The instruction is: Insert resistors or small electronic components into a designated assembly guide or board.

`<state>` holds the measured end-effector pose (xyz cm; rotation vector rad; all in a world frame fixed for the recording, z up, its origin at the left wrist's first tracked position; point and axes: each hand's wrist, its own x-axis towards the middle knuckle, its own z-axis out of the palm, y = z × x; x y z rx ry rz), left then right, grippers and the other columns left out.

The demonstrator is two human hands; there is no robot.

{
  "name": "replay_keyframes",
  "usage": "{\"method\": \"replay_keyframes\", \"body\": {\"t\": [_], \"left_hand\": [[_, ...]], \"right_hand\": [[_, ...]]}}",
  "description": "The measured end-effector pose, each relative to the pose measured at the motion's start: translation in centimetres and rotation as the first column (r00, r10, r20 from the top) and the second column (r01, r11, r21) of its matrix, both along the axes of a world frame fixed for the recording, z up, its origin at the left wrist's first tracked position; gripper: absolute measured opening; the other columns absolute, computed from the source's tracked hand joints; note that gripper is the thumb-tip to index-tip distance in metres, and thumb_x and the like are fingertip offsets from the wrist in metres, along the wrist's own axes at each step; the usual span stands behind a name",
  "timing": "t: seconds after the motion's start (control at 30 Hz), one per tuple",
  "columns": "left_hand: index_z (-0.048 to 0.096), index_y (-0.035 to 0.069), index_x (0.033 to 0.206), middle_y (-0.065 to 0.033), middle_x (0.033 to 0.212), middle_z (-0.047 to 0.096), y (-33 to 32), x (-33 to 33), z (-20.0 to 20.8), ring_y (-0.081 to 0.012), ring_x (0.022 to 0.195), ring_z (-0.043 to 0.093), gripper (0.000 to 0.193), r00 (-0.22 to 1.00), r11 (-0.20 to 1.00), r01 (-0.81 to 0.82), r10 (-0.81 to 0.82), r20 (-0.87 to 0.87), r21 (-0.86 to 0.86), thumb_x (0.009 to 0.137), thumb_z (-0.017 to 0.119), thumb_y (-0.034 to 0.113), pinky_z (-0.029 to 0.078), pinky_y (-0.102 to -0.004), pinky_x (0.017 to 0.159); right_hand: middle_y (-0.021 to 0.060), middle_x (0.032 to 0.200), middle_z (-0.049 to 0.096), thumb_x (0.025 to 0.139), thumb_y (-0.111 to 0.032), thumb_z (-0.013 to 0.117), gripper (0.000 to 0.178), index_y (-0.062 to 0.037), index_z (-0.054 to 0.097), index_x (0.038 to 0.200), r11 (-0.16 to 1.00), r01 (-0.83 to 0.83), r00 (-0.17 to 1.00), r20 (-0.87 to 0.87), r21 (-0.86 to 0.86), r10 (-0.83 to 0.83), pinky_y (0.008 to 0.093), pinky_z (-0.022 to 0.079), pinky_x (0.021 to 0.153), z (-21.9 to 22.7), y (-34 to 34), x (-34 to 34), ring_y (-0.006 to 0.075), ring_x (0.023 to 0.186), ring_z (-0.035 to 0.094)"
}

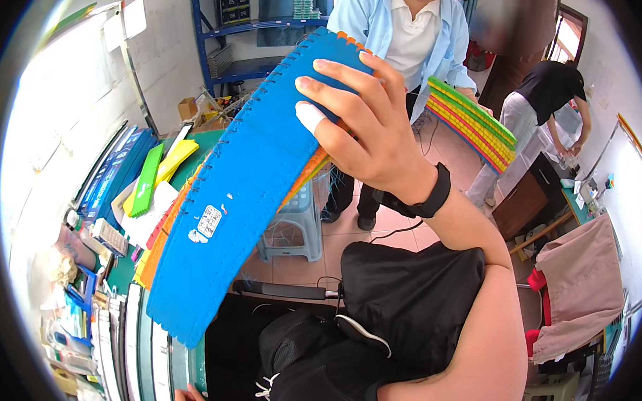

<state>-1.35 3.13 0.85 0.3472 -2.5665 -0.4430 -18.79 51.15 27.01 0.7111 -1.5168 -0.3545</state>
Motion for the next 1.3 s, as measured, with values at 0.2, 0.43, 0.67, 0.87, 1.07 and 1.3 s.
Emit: {"method": "replay_keyframes", "body": {"t": [0.2, 0.43, 0.67, 0.87, 1.07, 1.3], "left_hand": [[0.062, 0.004, 0.074, -0.0134, 0.064, 0.059, 0.4, 0.0, -0.3, -0.0283, 0.055, 0.054, 0.018, 1.0, 0.999, 0.01, -0.009, -0.029, 0.031, 0.084, 0.074, 0.012, 0.045, -0.0397, 0.055], [0.043, -0.001, 0.068, -0.0097, 0.056, 0.042, 1.7, -0.6, 0.5, -0.0218, 0.049, 0.039, 0.036, 0.997, 0.987, -0.027, 0.037, -0.061, 0.159, 0.09, 0.072, 0.004, 0.03, -0.0372, 0.049], [0.041, 0.0, 0.068, -0.0094, 0.056, 0.04, 1.3, -0.4, 0.5, -0.0208, 0.048, 0.038, 0.039, 0.998, 0.988, -0.003, 0.011, -0.057, 0.152, 0.09, 0.073, 0.005, 0.028, -0.0355, 0.049], [0.041, 0.0, 0.068, -0.0082, 0.055, 0.041, 1.3, -0.5, 0.2, -0.0188, 0.049, 0.038, 0.039, 0.998, 0.99, -0.004, 0.012, -0.054, 0.14, 0.091, 0.072, 0.005, 0.028, -0.035, 0.048], [0.042, 0.0, 0.068, -0.0067, 0.056, 0.042, 1.5, -0.9, 0.2, -0.0169, 0.049, 0.037, 0.039, 0.997, 0.995, 0.011, -0.004, -0.071, 0.1, 0.092, 0.072, 0.007, 0.028, -0.0338, 0.048], [0.058, 0.005, 0.072, -0.0119, 0.063, 0.059, 0.6, 0.0, 0.3, -0.0288, 0.054, 0.054, 0.023, 0.999, 0.999, 0.016, -0.014, -0.046, 0.046, 0.087, 0.073, 0.015, 0.045, -0.0392, 0.055]], "right_hand": [[0.0067, 0.123, 0.068, 0.082, -0.014, 0.071, 0.021, -0.0126, 0.06, 0.1, 1.0, 0.002, 0.998, 0.066, 0.028, -0.004, 0.0535, 0.041, 0.105, 0.4, 0.4, 1.2, 0.0284, 0.116, 0.064], [0.0081, 0.127, 0.068, 0.083, -0.008, 0.073, 0.028, -0.0123, 0.057, 0.106, 0.997, -0.031, 0.997, 0.08, 0.071, 0.025, 0.0561, 0.04, 0.107, 0.2, 0.2, 1.0, 0.0317, 0.119, 0.064], [0.0085, 0.129, 0.067, 0.082, -0.013, 0.078, 0.036, -0.0126, 0.054, 0.109, 0.997, -0.027, 0.996, 0.087, 0.068, 0.021, 0.0572, 0.041, 0.106, 0.1, -0.3, 1.0, 0.0332, 0.121, 0.063], [0.009, 0.129, 0.066, 0.081, -0.015, 0.08, 0.038, -0.0121, 0.055, 0.109, 0.997, -0.023, 0.996, 0.089, 0.079, 0.016, 0.0572, 0.041, 0.106, 0.0, 0.0, 1.1, 0.0336, 0.121, 0.063], [0.0089, 0.128, 0.067, 0.084, -0.019, 0.075, 0.032, -0.012, 0.058, 0.11, 0.996, -0.03, 0.995, 0.094, 0.088, 0.021, 0.0564, 0.041, 0.107, -0.1, 0.1, 1.3, 0.0326, 0.12, 0.064], [0.0046, 0.125, 0.068, 0.084, -0.013, 0.071, 0.022, -0.0147, 0.06, 0.103, 0.995, -0.069, 0.997, 0.024, 0.075, 0.068, 0.0562, 0.042, 0.105, -0.5, -0.3, 0.1, 0.0275, 0.119, 0.064]]}}
